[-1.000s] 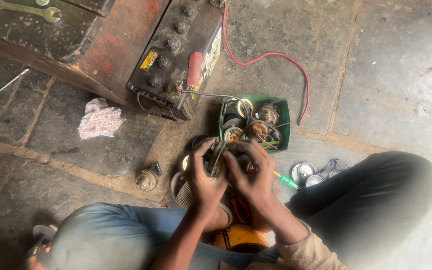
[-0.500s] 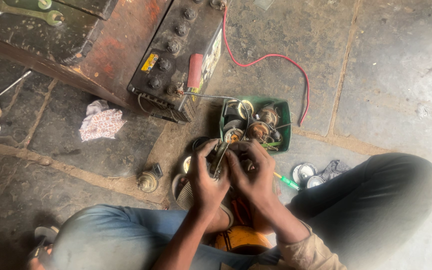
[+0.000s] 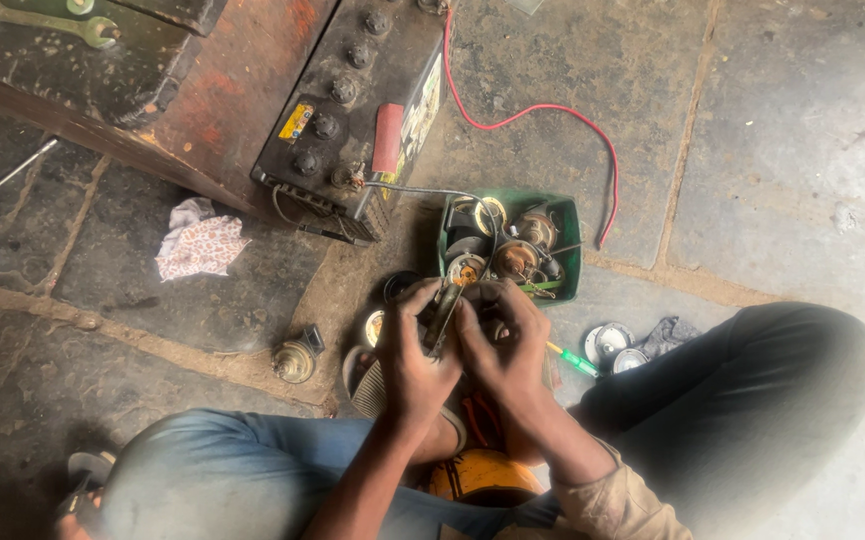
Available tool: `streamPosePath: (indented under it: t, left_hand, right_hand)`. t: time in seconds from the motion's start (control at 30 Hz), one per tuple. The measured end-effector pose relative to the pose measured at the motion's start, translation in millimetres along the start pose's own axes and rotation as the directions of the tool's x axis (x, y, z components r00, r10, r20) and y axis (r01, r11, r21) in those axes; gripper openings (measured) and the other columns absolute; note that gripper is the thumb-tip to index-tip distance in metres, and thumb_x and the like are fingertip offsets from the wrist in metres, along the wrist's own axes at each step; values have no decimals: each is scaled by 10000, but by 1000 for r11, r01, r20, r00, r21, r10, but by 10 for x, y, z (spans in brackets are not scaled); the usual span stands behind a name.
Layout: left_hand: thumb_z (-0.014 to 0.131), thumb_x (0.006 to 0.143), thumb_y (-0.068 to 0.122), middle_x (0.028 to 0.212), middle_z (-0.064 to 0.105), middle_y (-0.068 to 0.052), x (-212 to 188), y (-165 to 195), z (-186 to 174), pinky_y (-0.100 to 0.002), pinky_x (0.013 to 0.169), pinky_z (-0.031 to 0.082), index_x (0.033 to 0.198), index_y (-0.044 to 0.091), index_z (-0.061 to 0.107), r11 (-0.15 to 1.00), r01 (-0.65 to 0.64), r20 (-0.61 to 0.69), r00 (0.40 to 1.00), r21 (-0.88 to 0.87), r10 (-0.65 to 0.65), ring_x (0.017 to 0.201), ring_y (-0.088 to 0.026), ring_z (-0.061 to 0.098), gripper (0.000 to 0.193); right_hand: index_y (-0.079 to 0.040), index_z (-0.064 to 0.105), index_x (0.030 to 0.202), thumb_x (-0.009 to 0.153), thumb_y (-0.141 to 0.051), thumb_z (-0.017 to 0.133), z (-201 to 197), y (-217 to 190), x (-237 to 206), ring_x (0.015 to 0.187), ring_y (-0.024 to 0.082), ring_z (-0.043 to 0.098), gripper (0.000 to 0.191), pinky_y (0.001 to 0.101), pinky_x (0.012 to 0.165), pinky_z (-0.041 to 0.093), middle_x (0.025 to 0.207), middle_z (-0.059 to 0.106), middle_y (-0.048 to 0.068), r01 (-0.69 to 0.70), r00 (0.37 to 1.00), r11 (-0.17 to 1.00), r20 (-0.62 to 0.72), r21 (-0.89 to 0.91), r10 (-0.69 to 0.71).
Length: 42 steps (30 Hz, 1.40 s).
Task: The person sits on the floor and uses a screwdriver to adjust a small metal component inside a circular mechanical part. They also use a sanding block to smooth a small metal piece and place it on a nearby battery. The person continues to manipulate the internal components of the circular part with the screwdriver.
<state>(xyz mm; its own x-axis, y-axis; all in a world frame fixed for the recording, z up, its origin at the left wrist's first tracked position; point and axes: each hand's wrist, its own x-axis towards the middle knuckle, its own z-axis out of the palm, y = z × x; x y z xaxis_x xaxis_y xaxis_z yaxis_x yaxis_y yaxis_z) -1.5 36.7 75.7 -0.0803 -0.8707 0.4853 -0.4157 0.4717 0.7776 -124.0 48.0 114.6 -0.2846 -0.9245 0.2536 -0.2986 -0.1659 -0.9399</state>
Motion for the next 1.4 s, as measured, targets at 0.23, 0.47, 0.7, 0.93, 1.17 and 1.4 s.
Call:
streamPosePath:
  t: [0.23,0.47,0.7,0.93,1.17,1.4]
  left_hand:
    - [763,933,53,1213,661,-217,11,-12,3,-350,945,637,1313,-47,509,999,2,11,1000,41,-2,1115,-286,719,467]
    - [691,908,148,1280,621,-210,140,62,-29,-373,835,640,1352,-12,494,797,474,40,867,-374,-497,1091,-281,734,511]
    - [759,871,295,1323,589,-164,231,-100,-267,-392,1066,513,1350,106,450,384,743,49,486,-548,-872,1244,-248,618,600]
    - [733,877,300,1235,639,-125,241,-26,-289,-373,1000,534,1292,72,561,490,670,59,621,-558,-782,1145,-205,641,504]
    - [736,859,310,1154,652,-155,259,-24,-287,-392,874,627,1226,48,546,515,712,104,628,-477,-772,1045,-265,694,490]
    - [650,938,434,1243,643,-202,249,-204,-305,-417,824,661,1362,71,460,872,461,221,879,-163,-423,1064,-294,719,590]
  right_hand:
    - [17,709,988,955,-74,697,9,102,4,670,117,654,98,259,592,523,827,703,86,-42,999,997,30,-71,45]
    - [-15,677,1007,952,-110,699,-45,240,110,746,97,653,112,251,646,546,898,712,66,-145,985,979,117,144,129]
    - [9,678,1062,954,-231,720,-87,193,139,839,129,661,266,276,761,542,930,731,80,-207,935,977,287,-41,210]
    - [10,630,1182,949,-285,699,117,172,-13,894,139,668,382,279,775,560,999,738,93,-407,846,899,438,161,305]
    - [13,629,1206,935,-278,685,172,424,-26,795,144,667,401,293,678,568,947,712,72,-719,694,551,494,424,524]
    - [32,663,1206,926,-408,695,-1,499,158,678,129,654,523,240,532,506,856,705,76,-760,645,406,513,507,567]
